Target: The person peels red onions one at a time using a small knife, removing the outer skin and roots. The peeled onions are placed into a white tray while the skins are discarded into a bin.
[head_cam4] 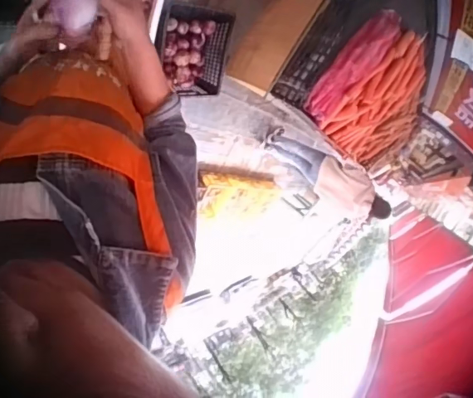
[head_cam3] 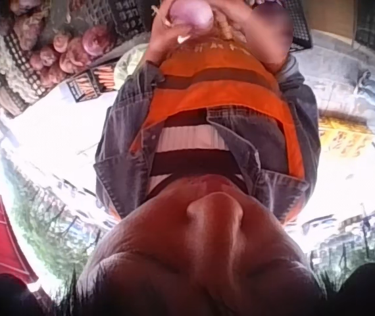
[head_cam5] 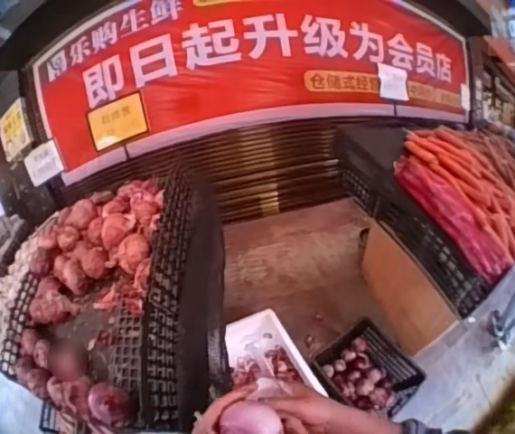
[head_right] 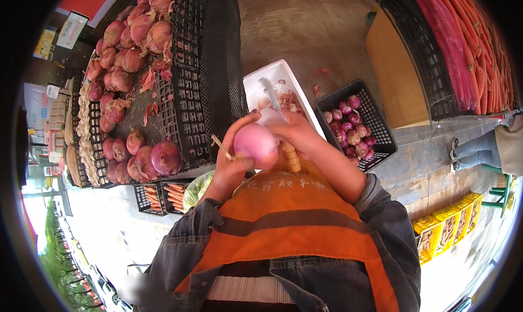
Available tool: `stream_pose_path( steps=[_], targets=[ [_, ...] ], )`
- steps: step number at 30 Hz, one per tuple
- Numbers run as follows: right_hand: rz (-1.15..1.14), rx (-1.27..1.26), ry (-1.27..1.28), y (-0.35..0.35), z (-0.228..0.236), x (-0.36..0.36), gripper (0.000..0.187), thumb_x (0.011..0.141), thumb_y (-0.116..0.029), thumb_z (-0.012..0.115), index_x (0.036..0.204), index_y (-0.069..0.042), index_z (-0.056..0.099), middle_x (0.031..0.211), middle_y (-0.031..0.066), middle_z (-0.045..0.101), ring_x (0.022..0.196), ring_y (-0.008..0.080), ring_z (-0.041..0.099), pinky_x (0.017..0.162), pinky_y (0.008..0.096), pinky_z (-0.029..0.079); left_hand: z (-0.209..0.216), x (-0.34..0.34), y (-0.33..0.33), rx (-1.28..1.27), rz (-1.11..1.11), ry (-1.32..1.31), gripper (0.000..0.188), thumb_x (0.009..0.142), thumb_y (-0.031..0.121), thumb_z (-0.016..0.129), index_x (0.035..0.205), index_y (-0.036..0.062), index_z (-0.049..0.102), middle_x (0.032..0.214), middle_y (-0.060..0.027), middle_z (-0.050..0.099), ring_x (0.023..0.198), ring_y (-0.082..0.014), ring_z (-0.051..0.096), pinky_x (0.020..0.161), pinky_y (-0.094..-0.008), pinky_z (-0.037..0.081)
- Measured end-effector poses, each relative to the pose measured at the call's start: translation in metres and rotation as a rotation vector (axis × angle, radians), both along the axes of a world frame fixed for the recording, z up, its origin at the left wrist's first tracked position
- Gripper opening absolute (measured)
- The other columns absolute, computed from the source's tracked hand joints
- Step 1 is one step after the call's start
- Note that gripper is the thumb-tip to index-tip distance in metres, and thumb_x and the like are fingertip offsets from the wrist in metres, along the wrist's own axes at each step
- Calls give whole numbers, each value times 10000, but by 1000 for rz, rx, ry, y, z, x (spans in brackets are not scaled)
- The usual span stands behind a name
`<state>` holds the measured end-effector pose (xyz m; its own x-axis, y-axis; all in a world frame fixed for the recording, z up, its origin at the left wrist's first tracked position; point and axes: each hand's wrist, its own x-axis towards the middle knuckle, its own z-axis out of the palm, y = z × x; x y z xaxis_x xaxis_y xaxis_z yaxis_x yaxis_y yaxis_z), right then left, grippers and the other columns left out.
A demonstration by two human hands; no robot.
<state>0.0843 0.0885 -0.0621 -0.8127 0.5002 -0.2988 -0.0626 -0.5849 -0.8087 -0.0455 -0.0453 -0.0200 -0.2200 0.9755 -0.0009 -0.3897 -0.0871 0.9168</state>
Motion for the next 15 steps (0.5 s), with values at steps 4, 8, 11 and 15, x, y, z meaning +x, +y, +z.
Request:
stream_pose_path(
  steps=[4,8,11,15],
  targets=[
    [-237,510,-187,-10,3,-4,238,825,-52,639,1049,-21,564,858,70,646,729,129,609,623,249,481,-18,4,3,-141,123,-387,546,830,92,580,1340,11,404,1266,-132,511,1166,-238,513,981,-384,437],
    [-467,1373,-410,-5,-7,5,260,782,-16,666,1019,-16,559,878,118,648,764,169,634,681,272,501,-32,6,5,-212,148,-452,440,907,169,507,1305,-1,429,1261,-119,526,1175,-238,511,1010,-379,401],
    [-651,1043,-361,11,6,10,277,767,-56,681,1015,-14,564,896,156,647,780,275,649,689,327,511,-35,3,5,-328,192,-662,434,934,249,484,1297,14,443,1261,-110,531,1181,-236,508,1007,-383,403],
    [-439,748,-360,47,-43,-5,333,837,-167,652,1099,7,544,929,125,650,794,161,619,694,287,501,-24,6,6,-489,235,-594,571,951,501,391,1349,94,430,1315,-65,516,1202,-224,483,985,-375,391]
  ],
)
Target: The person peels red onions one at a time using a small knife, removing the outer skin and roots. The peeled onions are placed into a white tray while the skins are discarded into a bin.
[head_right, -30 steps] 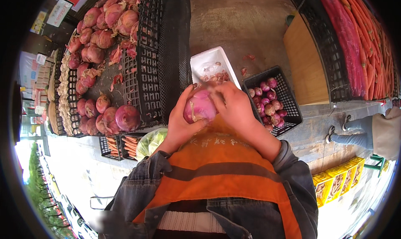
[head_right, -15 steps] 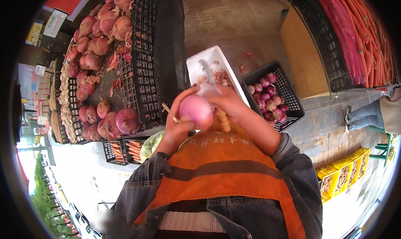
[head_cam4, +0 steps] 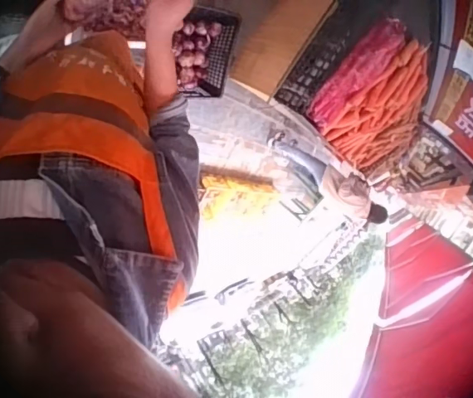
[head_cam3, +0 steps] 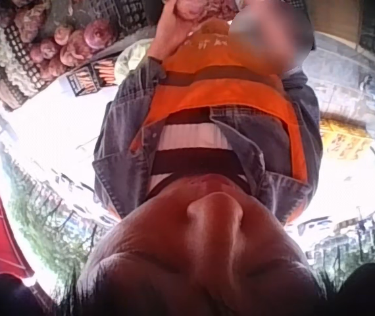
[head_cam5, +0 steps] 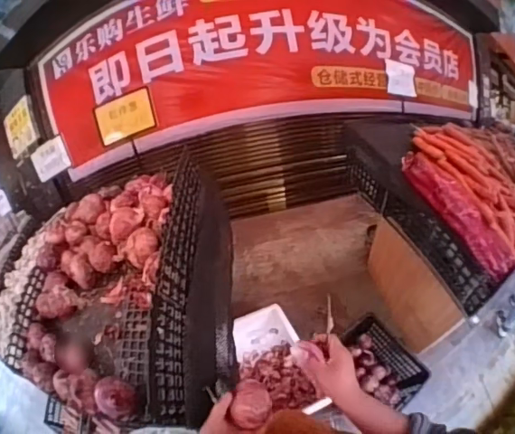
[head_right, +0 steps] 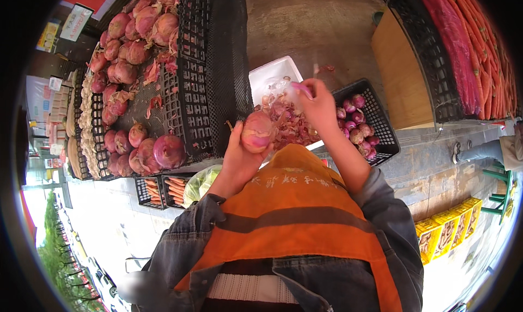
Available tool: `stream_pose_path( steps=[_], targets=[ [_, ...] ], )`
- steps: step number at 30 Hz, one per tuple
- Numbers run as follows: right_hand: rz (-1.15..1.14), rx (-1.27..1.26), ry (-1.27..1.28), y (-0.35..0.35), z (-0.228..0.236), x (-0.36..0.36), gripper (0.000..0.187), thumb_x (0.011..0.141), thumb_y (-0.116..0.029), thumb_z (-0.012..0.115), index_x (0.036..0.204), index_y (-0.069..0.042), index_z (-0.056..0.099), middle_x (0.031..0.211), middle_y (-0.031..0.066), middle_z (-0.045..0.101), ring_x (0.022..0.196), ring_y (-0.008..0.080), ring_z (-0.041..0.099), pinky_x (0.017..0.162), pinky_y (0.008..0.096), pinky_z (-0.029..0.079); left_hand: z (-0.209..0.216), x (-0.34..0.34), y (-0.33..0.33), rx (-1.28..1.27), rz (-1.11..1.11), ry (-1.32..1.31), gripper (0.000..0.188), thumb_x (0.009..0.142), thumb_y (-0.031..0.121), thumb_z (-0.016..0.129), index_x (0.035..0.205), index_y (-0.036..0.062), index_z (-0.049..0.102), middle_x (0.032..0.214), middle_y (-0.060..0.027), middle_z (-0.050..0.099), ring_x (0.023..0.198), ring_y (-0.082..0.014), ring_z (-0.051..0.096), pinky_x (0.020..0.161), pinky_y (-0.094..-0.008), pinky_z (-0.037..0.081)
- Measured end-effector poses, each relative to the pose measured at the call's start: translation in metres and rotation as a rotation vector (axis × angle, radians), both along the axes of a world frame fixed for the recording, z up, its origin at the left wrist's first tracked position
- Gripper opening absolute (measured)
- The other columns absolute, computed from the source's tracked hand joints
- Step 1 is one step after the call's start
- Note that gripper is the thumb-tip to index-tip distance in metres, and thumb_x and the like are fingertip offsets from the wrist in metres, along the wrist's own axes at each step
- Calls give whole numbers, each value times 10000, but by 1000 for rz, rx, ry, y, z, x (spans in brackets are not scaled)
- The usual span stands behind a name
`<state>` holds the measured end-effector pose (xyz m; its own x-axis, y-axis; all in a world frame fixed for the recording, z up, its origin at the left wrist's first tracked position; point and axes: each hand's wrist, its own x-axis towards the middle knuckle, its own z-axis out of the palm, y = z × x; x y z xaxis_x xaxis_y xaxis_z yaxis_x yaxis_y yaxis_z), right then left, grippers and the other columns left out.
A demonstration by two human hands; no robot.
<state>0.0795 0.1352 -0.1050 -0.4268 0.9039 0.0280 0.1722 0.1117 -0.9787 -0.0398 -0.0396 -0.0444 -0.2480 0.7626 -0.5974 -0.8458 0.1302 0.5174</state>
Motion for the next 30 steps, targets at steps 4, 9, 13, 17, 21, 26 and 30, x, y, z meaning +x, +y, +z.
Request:
stream_pose_path(
  steps=[4,9,13,17,21,26,30],
  targets=[
    [208,-207,-137,4,-22,-22,448,895,-278,610,1230,4,514,1025,103,629,849,134,591,698,265,486,-7,-11,-7,110,-31,-161,525,943,469,454,1309,93,444,1258,-78,539,1123,-223,523,961,-373,428],
    [294,-402,26,-12,6,-13,582,930,-369,541,1344,28,441,970,86,628,727,129,563,664,264,483,4,-11,-2,365,-10,-12,470,915,303,485,1312,59,421,1269,-109,524,1196,-241,494,1002,-407,412],
    [539,207,-69,-49,62,48,394,912,-215,552,1262,-35,525,899,100,624,693,164,584,658,305,502,10,-9,-13,347,62,117,513,865,117,510,1344,54,338,1315,-125,460,1220,-262,475,1025,-414,402],
    [567,613,-259,-62,86,71,415,811,-168,629,1204,-56,556,932,134,628,748,272,627,637,353,514,18,-2,-9,341,99,308,594,836,21,545,1360,80,272,1282,-119,441,1182,-236,497,950,-356,467],
    [563,717,-425,-64,94,77,453,784,-198,651,1209,-72,557,889,119,611,748,293,618,616,377,506,26,0,-6,359,55,414,608,824,-19,552,1359,110,291,1278,-101,443,1169,-224,500,921,-363,487],
    [508,763,-452,-64,94,77,468,788,-219,655,1219,-71,549,820,104,581,690,285,594,582,384,488,27,2,-3,356,27,458,600,818,-23,549,1351,110,308,1280,-99,438,1166,-224,496,929,-376,491],
    [446,737,-450,-65,88,72,453,806,-218,640,1223,-67,547,815,104,580,694,296,593,588,390,488,27,1,-4,362,15,470,597,810,-12,546,1346,96,305,1276,-108,436,1165,-228,496,937,-374,490]
  ],
)
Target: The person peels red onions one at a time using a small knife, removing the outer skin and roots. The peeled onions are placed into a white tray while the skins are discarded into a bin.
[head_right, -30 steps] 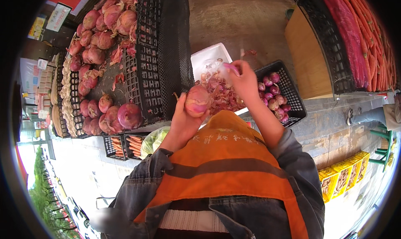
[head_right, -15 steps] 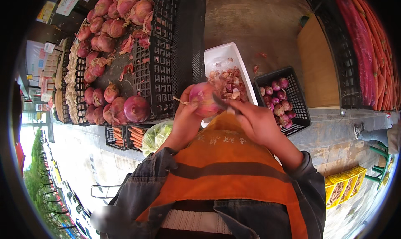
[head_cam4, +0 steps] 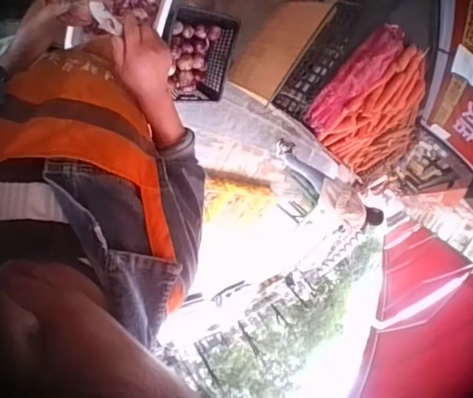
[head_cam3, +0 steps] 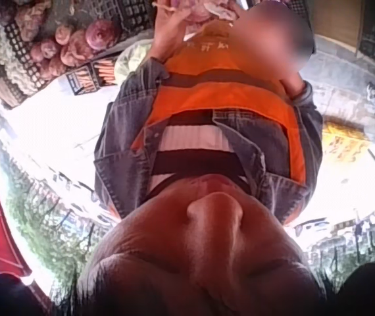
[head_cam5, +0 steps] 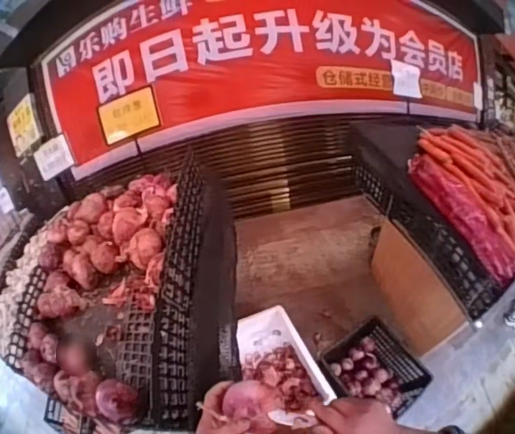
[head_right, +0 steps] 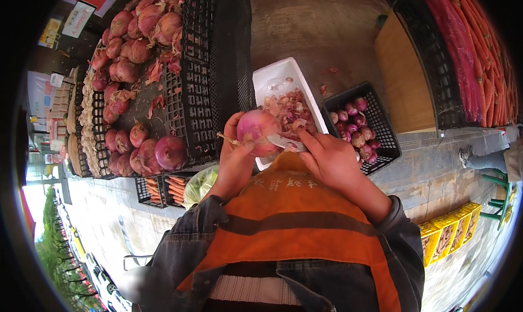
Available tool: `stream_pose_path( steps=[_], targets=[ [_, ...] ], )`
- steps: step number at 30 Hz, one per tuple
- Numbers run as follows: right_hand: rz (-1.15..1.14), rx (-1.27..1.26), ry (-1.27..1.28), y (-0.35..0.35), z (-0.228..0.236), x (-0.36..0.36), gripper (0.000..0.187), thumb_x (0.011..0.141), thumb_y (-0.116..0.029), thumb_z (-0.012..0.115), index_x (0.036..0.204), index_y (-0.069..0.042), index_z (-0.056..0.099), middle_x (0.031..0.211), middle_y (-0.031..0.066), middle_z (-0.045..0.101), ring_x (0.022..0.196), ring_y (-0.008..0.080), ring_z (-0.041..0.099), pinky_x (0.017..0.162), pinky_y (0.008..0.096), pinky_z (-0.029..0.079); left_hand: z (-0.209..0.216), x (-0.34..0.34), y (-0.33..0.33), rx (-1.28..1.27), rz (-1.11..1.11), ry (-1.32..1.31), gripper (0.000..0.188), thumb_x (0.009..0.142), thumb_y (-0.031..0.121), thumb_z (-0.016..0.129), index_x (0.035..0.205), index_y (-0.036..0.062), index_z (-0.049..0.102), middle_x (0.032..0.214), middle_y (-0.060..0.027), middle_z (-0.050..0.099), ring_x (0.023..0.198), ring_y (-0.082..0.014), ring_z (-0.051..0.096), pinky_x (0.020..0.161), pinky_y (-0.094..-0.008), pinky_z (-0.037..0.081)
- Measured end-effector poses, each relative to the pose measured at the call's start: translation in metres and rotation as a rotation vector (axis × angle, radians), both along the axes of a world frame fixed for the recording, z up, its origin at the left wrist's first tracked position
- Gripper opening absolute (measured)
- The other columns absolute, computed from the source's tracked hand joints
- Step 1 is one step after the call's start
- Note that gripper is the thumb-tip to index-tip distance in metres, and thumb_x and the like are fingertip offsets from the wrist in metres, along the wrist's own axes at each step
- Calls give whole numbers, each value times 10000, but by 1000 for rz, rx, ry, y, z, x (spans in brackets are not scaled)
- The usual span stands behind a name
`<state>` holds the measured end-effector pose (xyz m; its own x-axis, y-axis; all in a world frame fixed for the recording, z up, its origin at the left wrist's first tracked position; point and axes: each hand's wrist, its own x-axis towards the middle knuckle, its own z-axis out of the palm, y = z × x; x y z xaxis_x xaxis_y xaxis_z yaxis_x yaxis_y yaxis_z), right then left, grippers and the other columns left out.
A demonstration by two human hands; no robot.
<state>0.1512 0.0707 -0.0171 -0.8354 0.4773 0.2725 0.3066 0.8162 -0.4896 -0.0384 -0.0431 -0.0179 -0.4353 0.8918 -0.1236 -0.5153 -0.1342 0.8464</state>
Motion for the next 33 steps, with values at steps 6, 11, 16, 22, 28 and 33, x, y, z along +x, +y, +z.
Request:
stream_pose_path(
  steps=[6,11,16,22,28,33],
  targets=[
    [-155,-444,177,9,-17,-13,436,867,-169,597,1273,-35,515,936,118,623,734,235,615,657,335,500,-1,-3,-4,-48,16,-47,606,801,31,554,1344,80,287,1265,-119,442,1174,-236,491,962,-380,470],
    [-54,-768,342,7,2,-31,488,867,-122,621,1317,-10,466,1009,35,596,736,79,510,695,260,475,0,-1,-3,-15,24,-18,612,797,38,554,1347,78,288,1276,-130,440,1183,-242,487,980,-394,457],
    [-116,-1079,447,3,-1,-60,325,855,-63,629,1162,-11,538,912,13,567,681,43,497,534,191,406,0,0,-3,9,-57,-92,626,775,48,544,1351,87,304,1306,-139,434,1191,-260,487,983,-413,454],
    [-214,-1716,647,11,-13,-70,62,881,-87,623,903,-43,585,720,-11,560,497,57,438,437,202,364,-8,-8,-10,29,-182,-552,684,729,341,544,1356,119,382,1333,-105,458,1160,-296,514,946,-501,436],
    [-322,-1648,738,44,-72,-76,148,851,-93,656,971,-35,592,790,-6,577,581,63,483,513,209,398,-26,-22,-18,90,-267,-738,679,740,346,529,1367,123,400,1333,-105,474,1186,-286,491,937,-498,434],
    [-327,-1353,528,55,-109,-96,355,839,-131,672,1143,25,579,932,25,634,827,92,589,728,226,474,-6,-4,-1,35,-148,-392,783,745,17,555,1447,128,228,1395,-108,359,1243,-281,452,998,-460,437]
  ],
)
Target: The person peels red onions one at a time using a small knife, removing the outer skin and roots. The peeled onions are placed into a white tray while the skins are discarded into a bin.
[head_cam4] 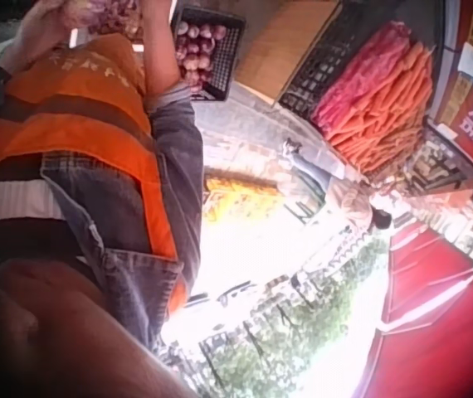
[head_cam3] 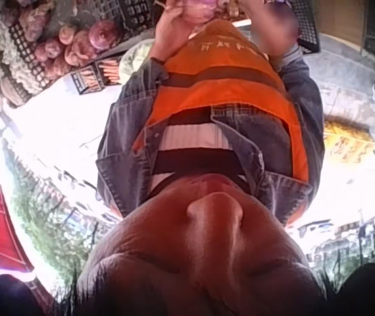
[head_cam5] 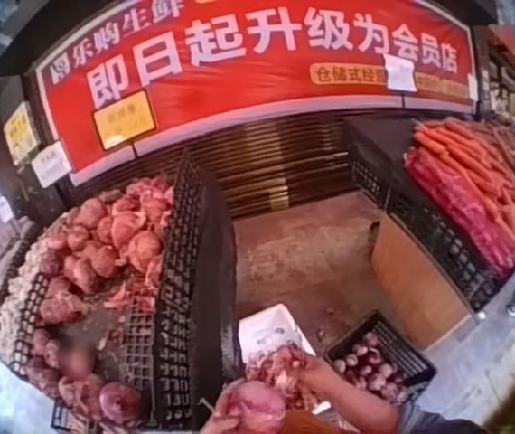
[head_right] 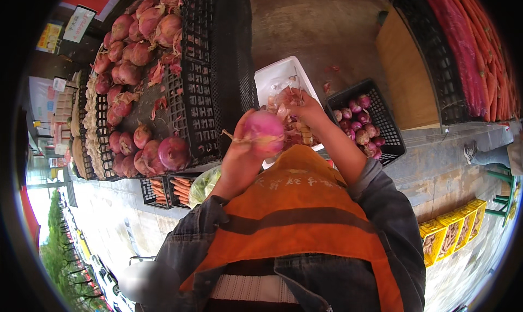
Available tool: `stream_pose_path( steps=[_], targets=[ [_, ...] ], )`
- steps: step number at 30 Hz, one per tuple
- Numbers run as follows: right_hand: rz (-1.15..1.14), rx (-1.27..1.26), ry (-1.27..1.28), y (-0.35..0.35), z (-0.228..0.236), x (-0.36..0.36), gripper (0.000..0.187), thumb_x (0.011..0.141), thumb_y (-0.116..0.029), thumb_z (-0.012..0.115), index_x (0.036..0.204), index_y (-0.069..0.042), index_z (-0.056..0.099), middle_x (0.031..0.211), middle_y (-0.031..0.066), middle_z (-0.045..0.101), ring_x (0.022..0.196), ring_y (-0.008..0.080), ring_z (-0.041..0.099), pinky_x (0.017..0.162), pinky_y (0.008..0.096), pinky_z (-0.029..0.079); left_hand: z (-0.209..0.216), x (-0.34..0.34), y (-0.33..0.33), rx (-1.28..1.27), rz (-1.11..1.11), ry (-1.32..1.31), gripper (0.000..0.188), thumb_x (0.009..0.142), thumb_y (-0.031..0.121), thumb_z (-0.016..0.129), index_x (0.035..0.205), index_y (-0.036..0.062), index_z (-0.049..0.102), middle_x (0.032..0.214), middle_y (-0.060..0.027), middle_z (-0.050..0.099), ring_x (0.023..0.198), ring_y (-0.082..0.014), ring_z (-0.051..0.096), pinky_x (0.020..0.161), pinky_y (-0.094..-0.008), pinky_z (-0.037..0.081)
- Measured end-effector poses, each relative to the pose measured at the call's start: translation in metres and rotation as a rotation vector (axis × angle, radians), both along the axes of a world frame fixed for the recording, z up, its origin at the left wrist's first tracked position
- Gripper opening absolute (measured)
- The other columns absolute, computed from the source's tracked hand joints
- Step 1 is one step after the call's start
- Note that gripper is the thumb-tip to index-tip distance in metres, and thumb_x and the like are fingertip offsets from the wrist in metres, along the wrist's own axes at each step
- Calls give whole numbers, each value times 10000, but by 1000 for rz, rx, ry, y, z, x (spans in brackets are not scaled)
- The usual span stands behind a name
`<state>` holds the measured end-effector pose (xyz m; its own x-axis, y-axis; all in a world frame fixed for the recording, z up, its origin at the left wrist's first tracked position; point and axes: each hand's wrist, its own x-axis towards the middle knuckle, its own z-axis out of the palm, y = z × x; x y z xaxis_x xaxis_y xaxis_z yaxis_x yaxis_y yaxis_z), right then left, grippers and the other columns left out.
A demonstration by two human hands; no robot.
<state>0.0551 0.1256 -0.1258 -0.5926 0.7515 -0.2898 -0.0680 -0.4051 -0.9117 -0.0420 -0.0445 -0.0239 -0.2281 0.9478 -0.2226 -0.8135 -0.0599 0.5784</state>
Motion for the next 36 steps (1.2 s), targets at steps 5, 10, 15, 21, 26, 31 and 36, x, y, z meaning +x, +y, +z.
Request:
stream_pose_path(
  steps=[5,10,15,21,26,31,36],
  targets=[
    [60,110,32,-20,66,17,309,824,-116,690,1091,12,603,1028,23,606,804,67,570,719,217,465,7,5,-1,-96,86,435,814,744,-117,566,1446,108,221,1351,-108,407,1228,-243,464,1011,-392,444],
    [181,625,-47,-45,102,34,176,744,-22,723,900,-43,645,825,4,562,688,47,524,605,214,418,3,8,2,-146,96,660,807,747,-139,605,1418,97,224,1309,-100,407,1199,-196,464,996,-339,435],
    [54,856,-80,-46,109,34,96,772,-25,689,822,-20,608,807,55,559,658,123,531,592,252,433,6,10,4,-159,88,736,781,707,-108,636,1374,80,276,1267,-103,433,1171,-184,475,974,-323,444],
    [-209,570,-155,-18,63,27,100,828,-64,654,823,1,578,724,50,579,590,96,535,544,260,440,6,11,6,-160,78,491,790,678,-90,658,1359,83,297,1252,-86,462,1172,-189,488,963,-326,457],
    [177,21,5,-12,49,36,491,847,-77,611,1317,-25,479,967,45,603,668,77,519,588,210,430,12,10,10,-203,98,541,762,727,-18,688,1372,68,292,1259,-109,470,1153,-194,511,956,-318,460],
    [496,-79,105,-24,62,41,528,875,-319,597,1277,5,488,820,49,603,624,79,528,503,193,376,-7,5,13,-357,17,920,844,727,41,731,1419,24,247,1306,-164,448,1163,-209,506,969,-316,436],
    [412,-554,321,-19,48,45,481,902,-419,473,1105,9,555,803,91,609,514,119,510,416,212,364,-18,5,15,-301,-113,913,809,734,40,727,1416,16,293,1253,-160,497,1071,-197,554,862,-315,482]
  ],
)
